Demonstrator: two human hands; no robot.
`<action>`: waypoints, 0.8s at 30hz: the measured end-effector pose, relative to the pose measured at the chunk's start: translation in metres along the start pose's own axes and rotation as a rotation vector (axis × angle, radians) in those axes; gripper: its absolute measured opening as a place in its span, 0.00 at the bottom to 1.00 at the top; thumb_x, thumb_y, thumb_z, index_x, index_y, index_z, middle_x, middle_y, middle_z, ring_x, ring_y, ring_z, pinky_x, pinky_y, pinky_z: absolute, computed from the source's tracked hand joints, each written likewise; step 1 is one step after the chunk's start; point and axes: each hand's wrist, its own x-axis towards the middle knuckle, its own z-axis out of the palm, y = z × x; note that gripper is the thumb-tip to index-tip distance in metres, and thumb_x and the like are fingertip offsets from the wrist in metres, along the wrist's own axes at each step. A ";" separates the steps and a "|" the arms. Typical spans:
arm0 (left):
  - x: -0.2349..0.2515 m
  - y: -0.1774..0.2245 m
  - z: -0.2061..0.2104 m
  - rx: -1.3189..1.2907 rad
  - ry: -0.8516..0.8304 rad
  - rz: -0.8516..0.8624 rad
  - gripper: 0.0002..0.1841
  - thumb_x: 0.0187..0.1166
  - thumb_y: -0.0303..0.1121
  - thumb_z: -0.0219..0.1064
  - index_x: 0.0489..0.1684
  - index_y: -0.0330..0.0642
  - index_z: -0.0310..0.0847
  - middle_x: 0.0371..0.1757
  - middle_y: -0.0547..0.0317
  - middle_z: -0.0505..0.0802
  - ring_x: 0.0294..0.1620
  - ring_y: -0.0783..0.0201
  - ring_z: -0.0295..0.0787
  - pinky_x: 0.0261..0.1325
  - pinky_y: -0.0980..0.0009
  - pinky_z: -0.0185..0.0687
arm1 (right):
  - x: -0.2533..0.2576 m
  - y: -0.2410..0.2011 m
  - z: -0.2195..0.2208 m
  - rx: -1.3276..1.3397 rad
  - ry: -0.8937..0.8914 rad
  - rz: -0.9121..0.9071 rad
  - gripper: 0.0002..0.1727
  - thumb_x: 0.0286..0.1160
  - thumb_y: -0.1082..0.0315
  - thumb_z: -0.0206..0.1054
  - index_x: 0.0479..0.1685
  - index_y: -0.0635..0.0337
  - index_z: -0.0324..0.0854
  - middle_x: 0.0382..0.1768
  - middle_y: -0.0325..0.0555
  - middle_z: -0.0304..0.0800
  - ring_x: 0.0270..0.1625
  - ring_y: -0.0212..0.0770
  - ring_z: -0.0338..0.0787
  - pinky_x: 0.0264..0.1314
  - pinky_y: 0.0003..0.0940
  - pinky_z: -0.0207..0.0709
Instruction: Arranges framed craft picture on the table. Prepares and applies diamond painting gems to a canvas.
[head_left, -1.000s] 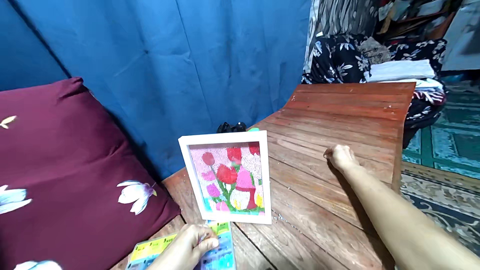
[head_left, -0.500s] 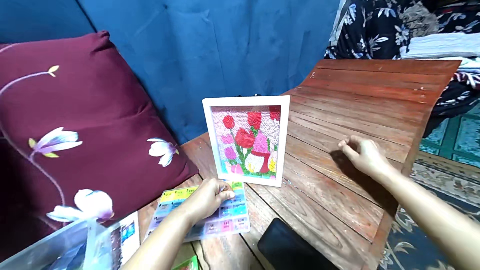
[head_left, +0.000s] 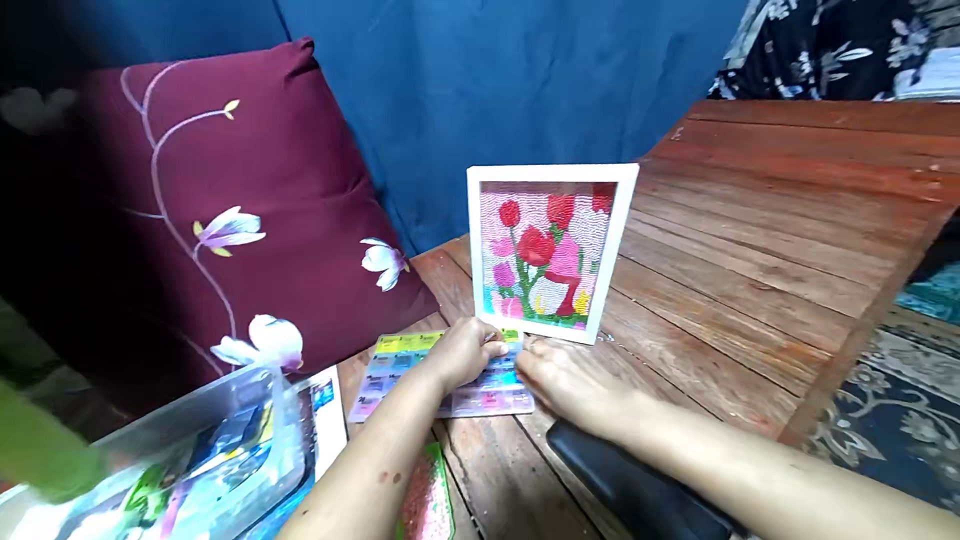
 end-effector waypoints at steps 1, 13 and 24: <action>0.001 -0.001 0.000 -0.004 0.002 -0.002 0.12 0.89 0.31 0.61 0.47 0.31 0.89 0.43 0.44 0.92 0.47 0.51 0.87 0.58 0.51 0.79 | 0.003 -0.004 0.000 -0.012 -0.027 0.020 0.03 0.67 0.76 0.72 0.32 0.69 0.87 0.28 0.55 0.88 0.34 0.53 0.94 0.38 0.47 0.88; -0.003 -0.001 0.001 0.009 0.035 -0.013 0.13 0.89 0.31 0.61 0.48 0.30 0.90 0.46 0.40 0.93 0.52 0.47 0.88 0.62 0.47 0.78 | 0.023 -0.020 -0.036 0.780 -0.180 0.551 0.16 0.84 0.80 0.51 0.50 0.71 0.87 0.45 0.53 0.90 0.45 0.41 0.89 0.54 0.37 0.82; -0.041 -0.001 -0.022 -0.085 0.154 -0.048 0.17 0.91 0.35 0.60 0.48 0.27 0.88 0.44 0.37 0.91 0.50 0.44 0.88 0.60 0.43 0.78 | 0.020 -0.015 -0.030 0.308 0.088 0.329 0.05 0.79 0.77 0.67 0.44 0.72 0.86 0.40 0.59 0.90 0.41 0.52 0.93 0.49 0.49 0.87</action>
